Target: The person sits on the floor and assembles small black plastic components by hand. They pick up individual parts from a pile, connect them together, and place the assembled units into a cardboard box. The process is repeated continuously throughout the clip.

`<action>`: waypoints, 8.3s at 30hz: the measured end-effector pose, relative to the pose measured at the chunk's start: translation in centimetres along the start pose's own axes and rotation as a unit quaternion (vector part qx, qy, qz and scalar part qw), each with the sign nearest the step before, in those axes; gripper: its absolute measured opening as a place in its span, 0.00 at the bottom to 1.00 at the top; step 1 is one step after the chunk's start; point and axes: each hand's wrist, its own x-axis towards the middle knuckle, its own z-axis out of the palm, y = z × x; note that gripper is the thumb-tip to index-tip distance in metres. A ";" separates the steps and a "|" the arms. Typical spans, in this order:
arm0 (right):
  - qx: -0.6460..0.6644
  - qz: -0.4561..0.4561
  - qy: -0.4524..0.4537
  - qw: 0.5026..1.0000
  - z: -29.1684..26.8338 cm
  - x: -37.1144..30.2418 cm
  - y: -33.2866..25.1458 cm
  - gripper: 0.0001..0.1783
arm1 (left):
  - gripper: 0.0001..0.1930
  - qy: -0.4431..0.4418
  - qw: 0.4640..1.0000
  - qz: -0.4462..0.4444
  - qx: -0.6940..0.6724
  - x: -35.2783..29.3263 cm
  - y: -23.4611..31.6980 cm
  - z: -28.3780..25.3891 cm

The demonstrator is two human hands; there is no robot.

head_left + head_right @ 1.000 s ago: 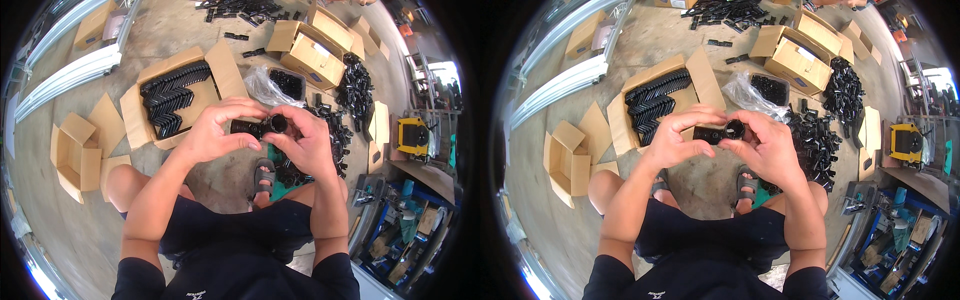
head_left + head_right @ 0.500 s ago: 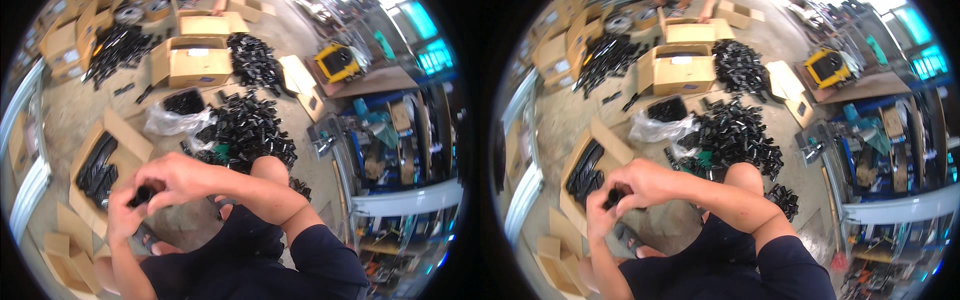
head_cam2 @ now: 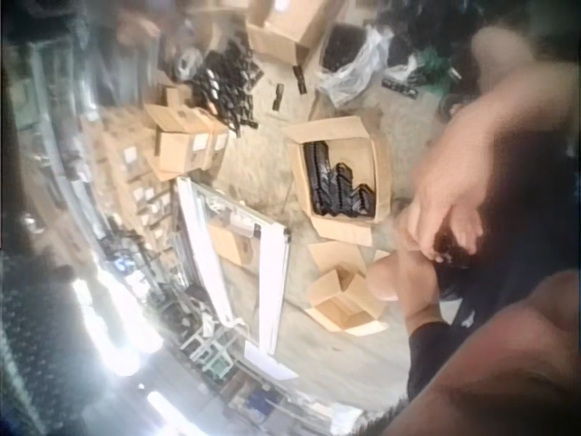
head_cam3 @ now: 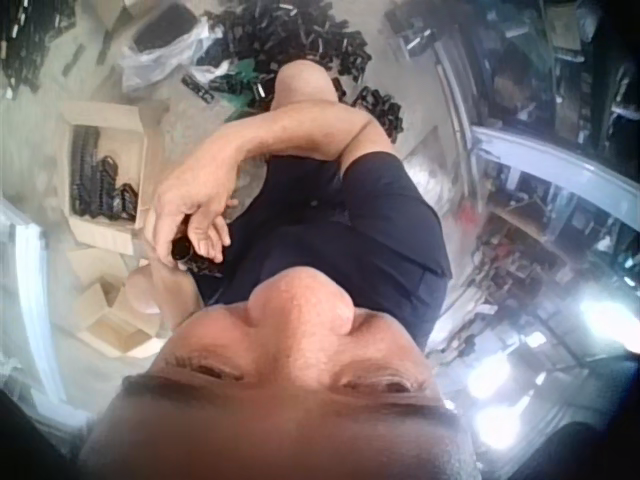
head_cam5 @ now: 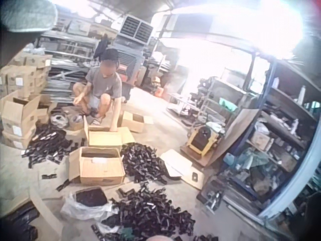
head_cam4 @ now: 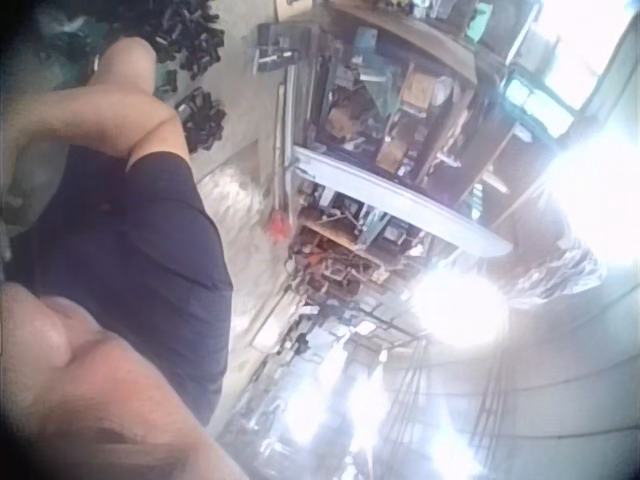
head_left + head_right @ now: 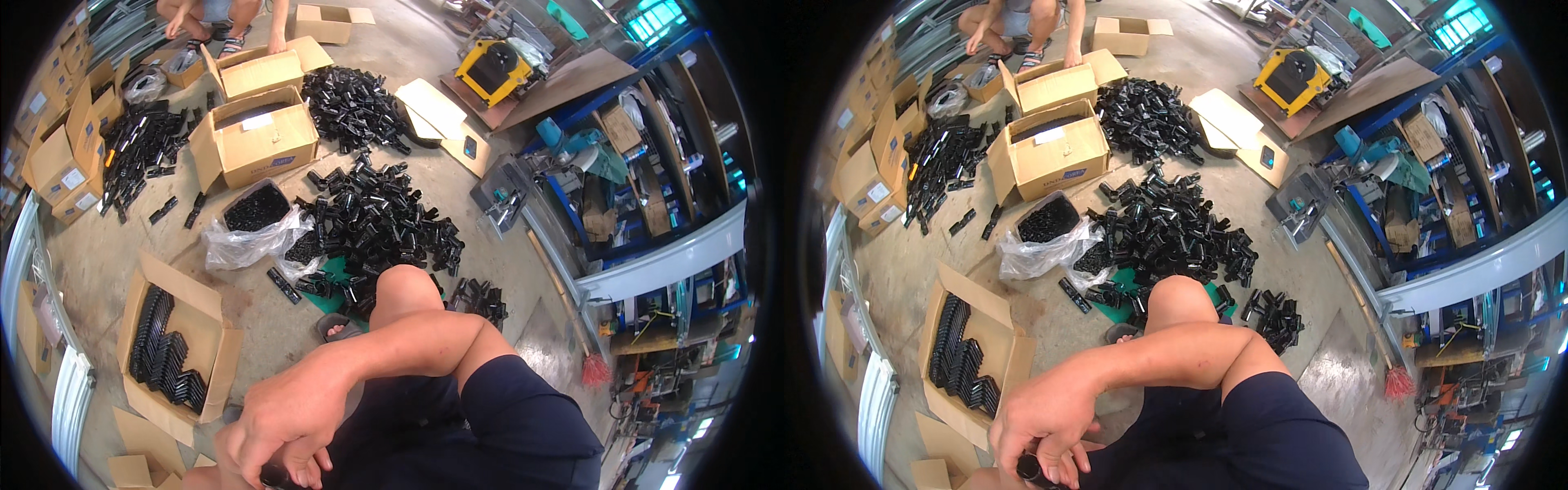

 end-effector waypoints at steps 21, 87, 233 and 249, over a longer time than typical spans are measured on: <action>-0.134 0.236 0.446 0.853 -4.8 -0.5 4.3 0.21 | 0.20 0.230 0.961 0.037 0.146 2.6 1.0 0.3; -0.440 0.552 0.499 0.503 -18.2 -22.0 21.7 0.15 | 0.17 0.406 0.886 0.177 0.141 2.5 2.8 -2.3; -0.502 -0.094 0.330 0.794 -1.2 2.3 3.7 0.33 | 0.05 0.272 0.744 0.394 0.466 -0.2 3.0 1.8; -0.503 -0.113 0.332 0.790 -1.7 2.6 4.1 0.34 | 0.06 0.222 0.766 0.348 0.493 -1.0 3.8 1.3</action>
